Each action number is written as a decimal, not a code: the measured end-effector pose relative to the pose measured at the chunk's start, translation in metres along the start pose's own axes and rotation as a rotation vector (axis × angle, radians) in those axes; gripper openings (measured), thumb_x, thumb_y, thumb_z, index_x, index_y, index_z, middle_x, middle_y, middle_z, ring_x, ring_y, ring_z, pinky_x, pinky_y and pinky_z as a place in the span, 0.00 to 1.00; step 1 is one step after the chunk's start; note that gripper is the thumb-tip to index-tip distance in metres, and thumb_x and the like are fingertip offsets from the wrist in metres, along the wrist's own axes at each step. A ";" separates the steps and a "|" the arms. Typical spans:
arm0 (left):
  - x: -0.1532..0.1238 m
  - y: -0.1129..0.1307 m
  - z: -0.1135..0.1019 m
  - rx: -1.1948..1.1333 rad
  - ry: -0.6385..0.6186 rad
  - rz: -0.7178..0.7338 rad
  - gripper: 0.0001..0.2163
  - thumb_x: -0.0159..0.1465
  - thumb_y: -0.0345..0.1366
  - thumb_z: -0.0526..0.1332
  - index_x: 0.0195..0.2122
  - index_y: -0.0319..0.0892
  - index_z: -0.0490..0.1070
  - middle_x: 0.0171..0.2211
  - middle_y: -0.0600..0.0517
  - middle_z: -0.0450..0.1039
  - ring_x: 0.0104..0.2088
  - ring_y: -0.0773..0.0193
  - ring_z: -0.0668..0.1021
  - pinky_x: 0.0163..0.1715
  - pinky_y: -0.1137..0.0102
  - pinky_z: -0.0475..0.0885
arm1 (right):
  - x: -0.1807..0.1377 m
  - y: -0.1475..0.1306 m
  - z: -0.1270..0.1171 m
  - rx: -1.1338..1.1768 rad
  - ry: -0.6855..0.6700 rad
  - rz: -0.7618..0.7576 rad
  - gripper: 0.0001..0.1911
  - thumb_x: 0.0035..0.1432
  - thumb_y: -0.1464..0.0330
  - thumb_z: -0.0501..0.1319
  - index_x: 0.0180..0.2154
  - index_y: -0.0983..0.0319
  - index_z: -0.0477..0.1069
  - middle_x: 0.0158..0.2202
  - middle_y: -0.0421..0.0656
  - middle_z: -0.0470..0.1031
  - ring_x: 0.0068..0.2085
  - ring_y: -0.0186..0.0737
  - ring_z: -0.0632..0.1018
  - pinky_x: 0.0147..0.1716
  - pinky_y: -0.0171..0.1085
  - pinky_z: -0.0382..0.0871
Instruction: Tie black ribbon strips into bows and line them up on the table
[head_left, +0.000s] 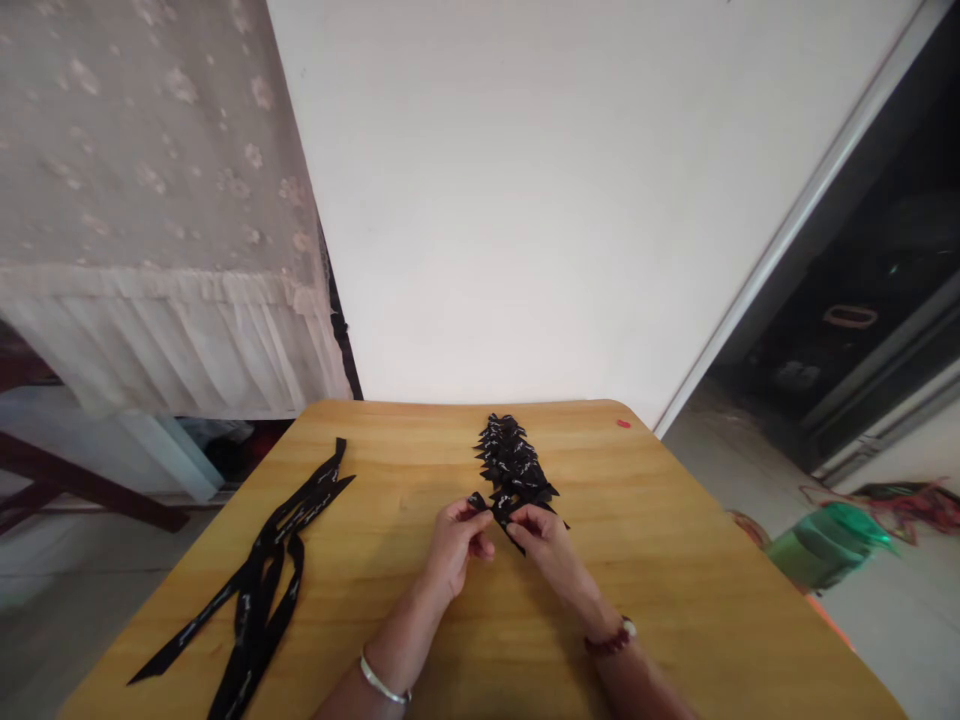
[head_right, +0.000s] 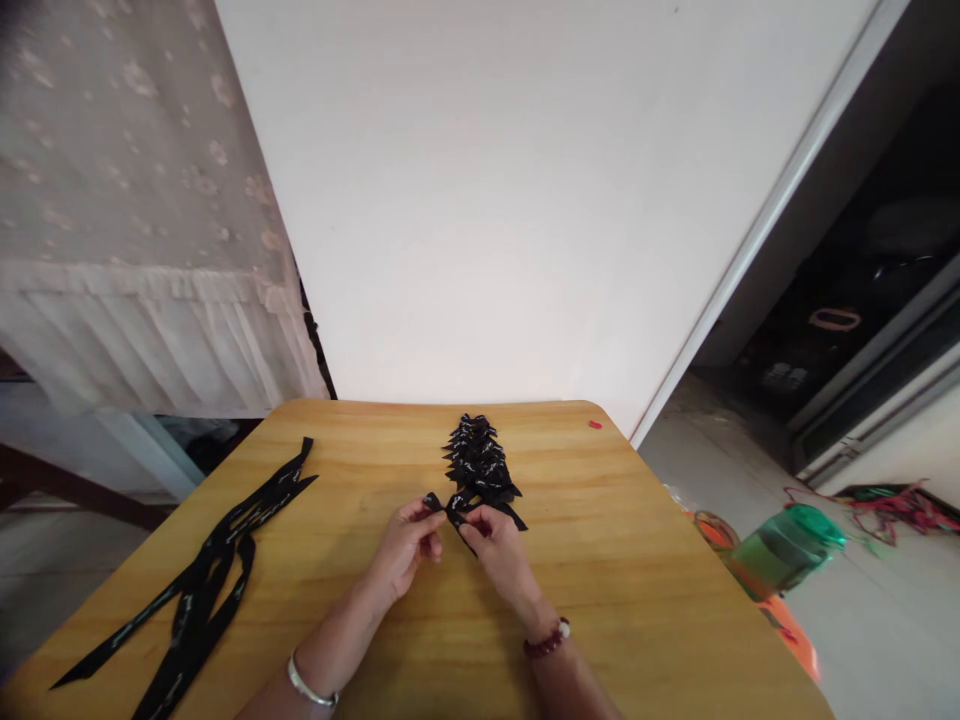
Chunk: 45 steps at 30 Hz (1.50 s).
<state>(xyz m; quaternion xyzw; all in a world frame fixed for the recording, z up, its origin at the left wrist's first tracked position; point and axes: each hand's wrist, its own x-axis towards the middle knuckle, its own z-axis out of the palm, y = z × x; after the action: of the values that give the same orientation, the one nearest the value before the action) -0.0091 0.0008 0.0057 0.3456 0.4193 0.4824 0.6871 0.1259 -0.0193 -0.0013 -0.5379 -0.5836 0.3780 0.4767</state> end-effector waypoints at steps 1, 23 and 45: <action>0.000 0.000 0.000 0.007 -0.002 0.001 0.11 0.42 0.36 0.65 0.22 0.38 0.64 0.13 0.61 0.61 0.09 0.74 0.65 0.08 0.78 0.60 | 0.000 0.002 0.000 -0.013 0.004 -0.008 0.09 0.47 0.66 0.57 0.20 0.63 0.65 0.18 0.36 0.63 0.21 0.31 0.63 0.20 0.30 0.56; -0.002 -0.011 0.005 0.009 -0.096 -0.098 0.09 0.46 0.33 0.64 0.28 0.34 0.70 0.27 0.44 0.76 0.27 0.60 0.78 0.22 0.74 0.70 | -0.004 -0.009 -0.007 -0.087 0.127 -0.030 0.17 0.53 0.57 0.51 0.23 0.62 0.65 0.20 0.39 0.67 0.24 0.35 0.68 0.22 0.31 0.59; -0.004 -0.018 0.007 0.175 -0.309 -0.167 0.08 0.43 0.34 0.63 0.22 0.35 0.68 0.18 0.50 0.73 0.22 0.62 0.76 0.22 0.71 0.70 | 0.000 -0.002 -0.001 -0.113 0.034 -0.044 0.13 0.48 0.63 0.56 0.17 0.63 0.63 0.17 0.36 0.63 0.21 0.31 0.64 0.20 0.29 0.57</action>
<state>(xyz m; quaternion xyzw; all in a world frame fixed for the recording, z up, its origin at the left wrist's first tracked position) 0.0035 -0.0094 -0.0062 0.4380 0.3766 0.3266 0.7481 0.1266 -0.0198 0.0011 -0.5574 -0.6074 0.3248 0.4636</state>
